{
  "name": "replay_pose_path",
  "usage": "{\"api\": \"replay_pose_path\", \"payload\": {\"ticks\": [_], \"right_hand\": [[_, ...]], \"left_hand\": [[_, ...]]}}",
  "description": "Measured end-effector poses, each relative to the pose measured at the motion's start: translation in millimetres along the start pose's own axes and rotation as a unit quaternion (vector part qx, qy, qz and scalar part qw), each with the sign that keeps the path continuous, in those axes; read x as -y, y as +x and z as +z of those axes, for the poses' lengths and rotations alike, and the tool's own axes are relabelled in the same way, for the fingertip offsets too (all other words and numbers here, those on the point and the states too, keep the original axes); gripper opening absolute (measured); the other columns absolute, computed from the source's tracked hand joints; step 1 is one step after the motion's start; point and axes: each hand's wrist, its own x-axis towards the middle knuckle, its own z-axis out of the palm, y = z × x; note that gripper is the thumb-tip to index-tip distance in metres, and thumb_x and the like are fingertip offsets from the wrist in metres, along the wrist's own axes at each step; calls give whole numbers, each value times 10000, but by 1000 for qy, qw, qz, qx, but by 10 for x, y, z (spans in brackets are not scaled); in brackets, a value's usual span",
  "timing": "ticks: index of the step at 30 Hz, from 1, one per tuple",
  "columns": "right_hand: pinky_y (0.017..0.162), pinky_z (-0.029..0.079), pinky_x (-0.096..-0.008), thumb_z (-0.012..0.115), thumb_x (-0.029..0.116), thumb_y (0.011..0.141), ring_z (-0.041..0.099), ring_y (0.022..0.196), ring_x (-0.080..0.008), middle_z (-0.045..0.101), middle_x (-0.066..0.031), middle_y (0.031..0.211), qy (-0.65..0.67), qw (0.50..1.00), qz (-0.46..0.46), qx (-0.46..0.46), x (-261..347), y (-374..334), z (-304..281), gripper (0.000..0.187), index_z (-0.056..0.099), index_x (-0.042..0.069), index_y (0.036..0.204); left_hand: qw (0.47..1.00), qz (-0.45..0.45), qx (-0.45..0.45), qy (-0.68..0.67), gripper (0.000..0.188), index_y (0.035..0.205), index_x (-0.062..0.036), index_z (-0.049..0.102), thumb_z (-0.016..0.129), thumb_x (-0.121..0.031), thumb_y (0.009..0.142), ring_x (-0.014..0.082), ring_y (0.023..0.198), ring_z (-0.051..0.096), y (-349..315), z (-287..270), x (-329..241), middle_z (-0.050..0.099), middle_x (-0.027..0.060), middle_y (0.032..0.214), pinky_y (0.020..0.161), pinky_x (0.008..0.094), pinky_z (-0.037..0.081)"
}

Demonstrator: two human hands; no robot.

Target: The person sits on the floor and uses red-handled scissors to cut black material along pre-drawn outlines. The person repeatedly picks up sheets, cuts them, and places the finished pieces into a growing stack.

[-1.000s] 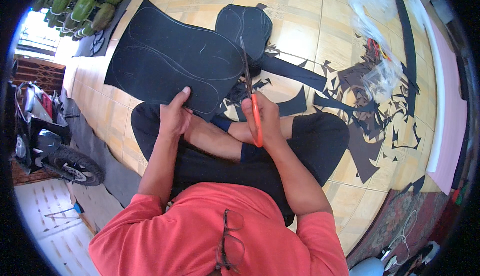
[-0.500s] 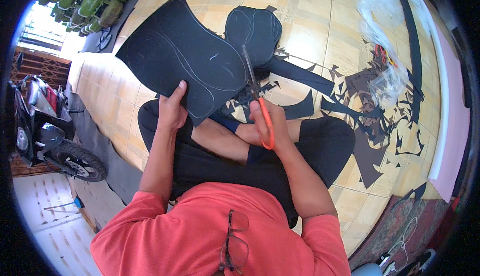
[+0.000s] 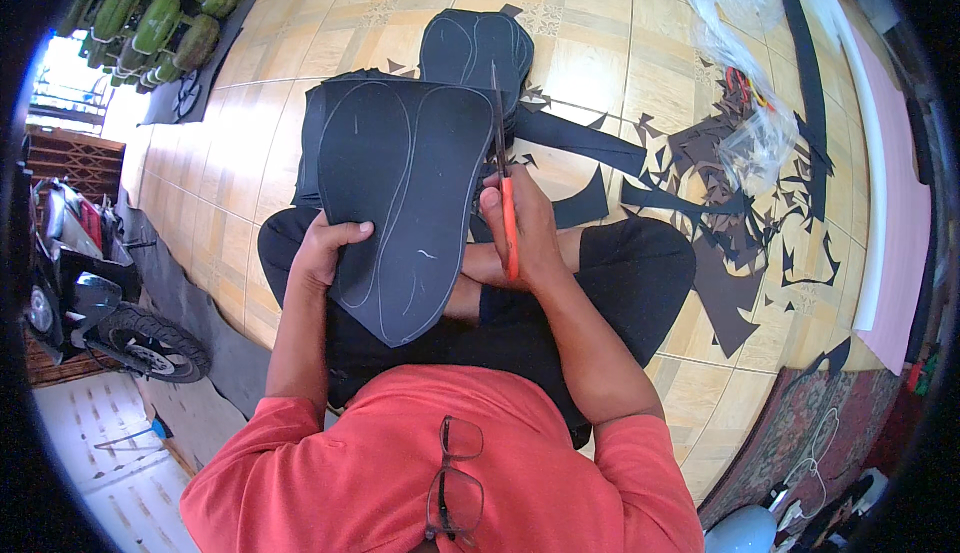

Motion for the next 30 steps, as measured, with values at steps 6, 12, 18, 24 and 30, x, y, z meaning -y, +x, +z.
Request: {"api": "replay_pose_path", "payload": {"ticks": [6, 12, 18, 24, 30], "right_hand": [[645, 468, -376, 504, 381, 981, 580, 670, -269, 592, -165, 734, 6, 1000, 20, 10, 13, -15, -32, 401, 540, -16, 942], [609, 436, -360, 489, 411, 992, 513, 626, -234, 523, -145, 667, 30, 997, 38, 54, 7, -39, -94, 436, 522, -9, 881], [610, 438, -363, 479, 391, 1001, 532, 633, -227, 521, -141, 663, 22, 997, 21, 70, -35, -5, -92, 424, 546, -12, 888], [474, 368, -284, 457, 470, 992, 482, 497, -125, 484, -30, 551, 58, 978, 102, 175, 100, 19, -342, 525, 571, 7, 773], [391, 324, -257, 383, 457, 1017, 419, 388, -118, 460, -18, 502, 152, 972, 84, 158, -137, -25, -210, 545, 572, 24, 745]], "left_hand": [[1000, -7, 11, 2, 505, 1172, 37, 633, 745, -44, 686, 209, 1022, 613, 33, -30, 36, 670, 101, 1080, 955, 317, 437], [1000, -20, 18, -3, 560, 1211, 54, 604, 747, -51, 680, 216, 1038, 608, 28, -201, -77, 661, 108, 1117, 971, 315, 429], [997, -31, 9, 74, 588, 1247, 52, 585, 746, -62, 693, 225, 1067, 603, -92, -261, -229, 653, 126, 1159, 983, 319, 429], [997, -49, 15, 66, 551, 1196, 63, 600, 721, -44, 669, 254, 928, 675, -163, -462, -490, 688, 150, 1063, 870, 356, 523], [992, -80, 32, 97, 574, 1231, 68, 576, 756, -35, 695, 235, 968, 662, -263, -557, -538, 683, 145, 1093, 901, 341, 509]]}}
